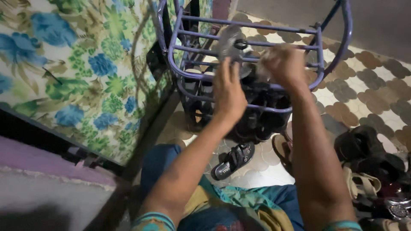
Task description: The person sits on the floor and wipes several pairs of shoes with a cloth, including black boots, sandals, and flip-flops. The person picks up each shoe, wipes it, and places it on a purple metal shoe rack.
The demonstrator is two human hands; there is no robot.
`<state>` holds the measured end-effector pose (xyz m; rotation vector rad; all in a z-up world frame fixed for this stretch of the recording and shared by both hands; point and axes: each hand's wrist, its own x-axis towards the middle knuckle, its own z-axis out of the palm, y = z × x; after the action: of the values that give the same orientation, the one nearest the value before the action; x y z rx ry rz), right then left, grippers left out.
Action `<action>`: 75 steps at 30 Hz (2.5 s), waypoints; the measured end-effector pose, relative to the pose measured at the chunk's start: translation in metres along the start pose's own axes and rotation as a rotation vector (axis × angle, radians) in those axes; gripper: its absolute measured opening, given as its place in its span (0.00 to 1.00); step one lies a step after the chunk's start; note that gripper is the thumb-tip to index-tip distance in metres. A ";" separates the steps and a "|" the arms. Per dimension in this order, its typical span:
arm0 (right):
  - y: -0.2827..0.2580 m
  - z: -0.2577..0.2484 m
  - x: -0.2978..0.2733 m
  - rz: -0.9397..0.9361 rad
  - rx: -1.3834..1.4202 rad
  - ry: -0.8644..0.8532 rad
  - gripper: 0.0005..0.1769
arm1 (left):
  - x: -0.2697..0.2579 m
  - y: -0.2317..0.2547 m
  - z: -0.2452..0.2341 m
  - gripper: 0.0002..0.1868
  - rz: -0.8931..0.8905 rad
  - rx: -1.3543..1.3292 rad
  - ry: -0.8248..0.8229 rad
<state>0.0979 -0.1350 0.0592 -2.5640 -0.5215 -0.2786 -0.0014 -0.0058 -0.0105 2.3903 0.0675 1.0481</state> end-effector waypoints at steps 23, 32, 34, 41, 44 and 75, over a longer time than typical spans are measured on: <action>0.023 0.072 0.092 -0.266 -0.125 0.071 0.09 | 0.010 -0.034 0.010 0.27 0.085 -0.086 -0.199; 0.043 0.049 0.102 -0.129 -0.043 -0.108 0.19 | 0.013 -0.030 0.014 0.25 0.051 -0.107 -0.207; 0.057 0.053 0.104 -0.174 -0.101 0.073 0.18 | 0.013 -0.029 0.014 0.25 0.049 -0.107 -0.184; 0.084 0.048 0.102 -0.140 -0.112 0.024 0.16 | 0.015 -0.030 0.015 0.25 0.032 -0.101 -0.207; 0.073 0.029 0.084 -0.125 -0.468 -0.001 0.11 | 0.015 -0.028 0.023 0.24 0.030 -0.084 -0.186; -0.021 0.016 0.040 -0.358 -0.194 -0.223 0.16 | 0.002 -0.046 0.051 0.31 0.011 -0.364 0.028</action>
<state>0.1268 -0.0974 0.0661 -2.6929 -1.0894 -0.1728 0.0428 0.0113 -0.0596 2.0498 -0.1173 1.0022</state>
